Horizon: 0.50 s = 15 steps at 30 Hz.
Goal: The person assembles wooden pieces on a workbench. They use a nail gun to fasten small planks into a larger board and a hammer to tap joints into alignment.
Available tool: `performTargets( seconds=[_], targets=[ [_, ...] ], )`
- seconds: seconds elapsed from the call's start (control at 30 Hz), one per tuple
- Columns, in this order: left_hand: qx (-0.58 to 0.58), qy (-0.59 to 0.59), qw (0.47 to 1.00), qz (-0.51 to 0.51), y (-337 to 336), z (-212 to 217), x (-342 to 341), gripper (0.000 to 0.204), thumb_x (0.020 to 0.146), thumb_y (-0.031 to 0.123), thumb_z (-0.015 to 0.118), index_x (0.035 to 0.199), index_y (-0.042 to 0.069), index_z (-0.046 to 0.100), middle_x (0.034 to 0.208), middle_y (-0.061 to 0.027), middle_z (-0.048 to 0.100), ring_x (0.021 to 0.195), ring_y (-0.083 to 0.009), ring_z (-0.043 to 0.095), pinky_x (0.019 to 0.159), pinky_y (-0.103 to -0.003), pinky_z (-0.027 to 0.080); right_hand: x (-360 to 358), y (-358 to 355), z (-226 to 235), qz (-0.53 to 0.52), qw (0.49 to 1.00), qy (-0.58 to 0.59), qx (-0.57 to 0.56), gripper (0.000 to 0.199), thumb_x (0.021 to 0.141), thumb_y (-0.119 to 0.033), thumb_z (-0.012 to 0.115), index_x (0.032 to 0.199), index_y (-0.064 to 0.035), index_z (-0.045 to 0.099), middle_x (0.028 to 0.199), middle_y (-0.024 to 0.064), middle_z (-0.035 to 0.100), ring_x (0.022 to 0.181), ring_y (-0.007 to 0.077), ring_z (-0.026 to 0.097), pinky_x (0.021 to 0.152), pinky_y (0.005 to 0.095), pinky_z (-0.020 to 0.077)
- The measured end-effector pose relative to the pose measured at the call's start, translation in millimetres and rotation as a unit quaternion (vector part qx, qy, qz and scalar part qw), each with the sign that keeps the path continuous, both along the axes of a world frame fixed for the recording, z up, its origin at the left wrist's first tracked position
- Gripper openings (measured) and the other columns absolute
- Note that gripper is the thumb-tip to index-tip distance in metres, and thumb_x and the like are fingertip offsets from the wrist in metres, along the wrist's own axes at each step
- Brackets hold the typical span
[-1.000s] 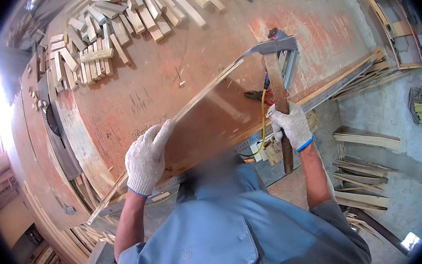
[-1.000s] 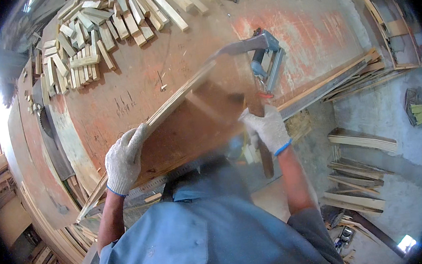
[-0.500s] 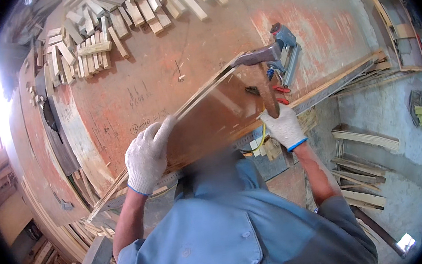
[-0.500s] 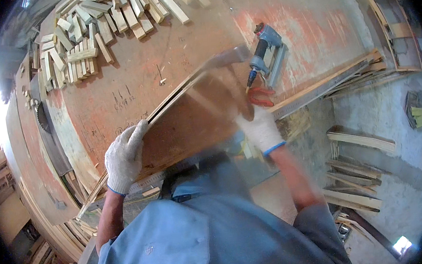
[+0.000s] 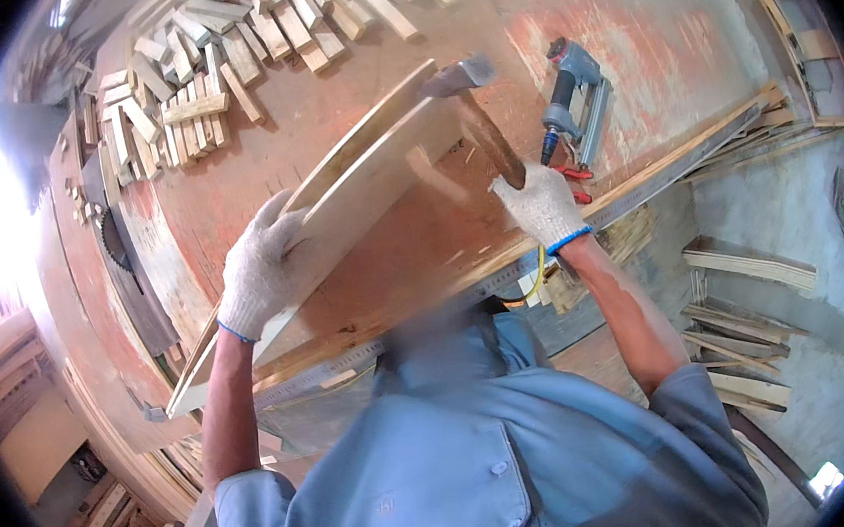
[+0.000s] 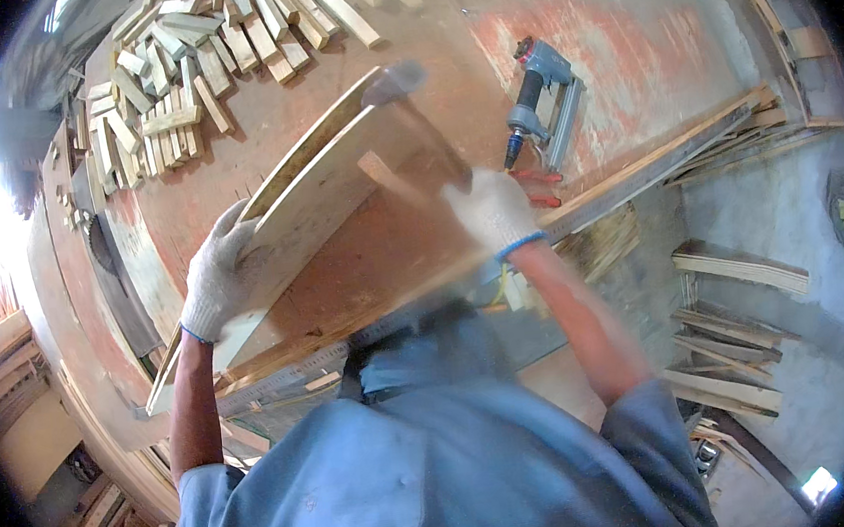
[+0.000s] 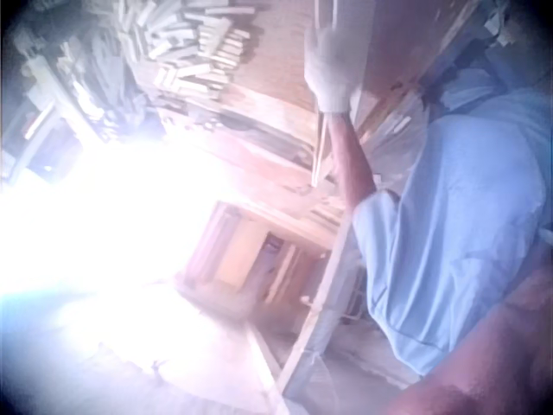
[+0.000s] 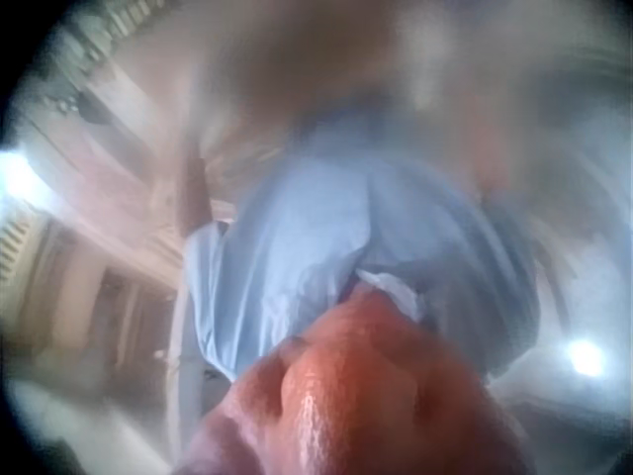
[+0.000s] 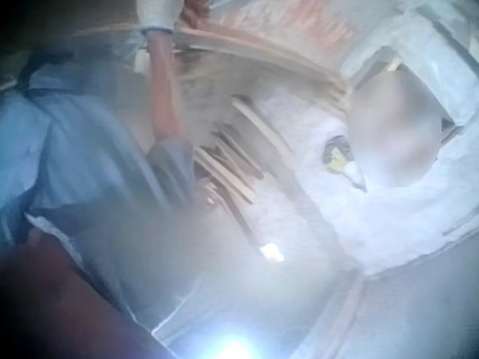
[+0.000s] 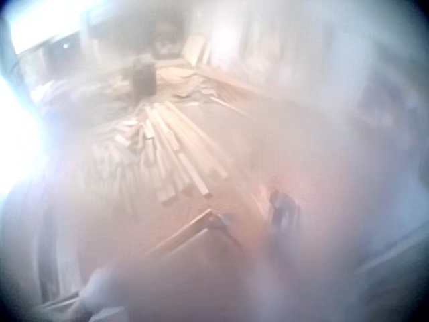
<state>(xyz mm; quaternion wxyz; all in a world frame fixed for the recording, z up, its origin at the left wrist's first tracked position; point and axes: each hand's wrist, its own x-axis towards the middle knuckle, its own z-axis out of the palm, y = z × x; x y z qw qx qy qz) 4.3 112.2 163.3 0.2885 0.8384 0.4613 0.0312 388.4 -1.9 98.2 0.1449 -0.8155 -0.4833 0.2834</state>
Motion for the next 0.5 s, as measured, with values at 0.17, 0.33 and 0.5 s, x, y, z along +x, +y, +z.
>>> performTargets(
  seconds=[0.17,0.33,0.5],
  targets=[
    [0.021,0.168,0.985,0.01,41,-22,7,0.043,0.081,0.03,0.079,0.12,0.012,0.075,0.133,-0.0166,0.064,0.117,-0.0372,0.067,0.098,-0.043,0.055,-15,34,-15,0.017,0.999,0.019,0.027,0.049,0.09,-0.043,0.069,0.1,0.005,0.075,0.096,0.0324,0.071,0.1,0.0494,0.07,0.088,0.0545,0.0559],
    [0.047,0.101,0.992,0.05,37,-34,13,0.029,0.078,0.03,0.081,0.087,0.005,0.07,0.11,-0.0171,0.065,0.098,-0.0413,0.066,0.083,-0.048,0.055,-6,24,7,-0.12,0.949,0.291,0.0,0.028,0.094,-0.03,0.073,0.096,-0.0024,0.072,0.069,0.0074,0.061,0.059,0.0186,0.06,0.054,0.0349,0.0471],
    [0.028,0.079,0.996,0.016,2,-11,15,0.018,0.082,0.02,0.076,0.088,0.004,0.072,0.115,-0.0153,0.067,0.097,-0.0379,0.069,0.082,-0.046,0.055,31,-3,38,-0.247,0.884,0.393,0.048,0.015,0.098,-0.019,0.071,0.096,-0.0047,0.067,0.061,-0.0009,0.052,0.044,0.0101,0.05,0.041,0.0281,0.0416]
  ],
)
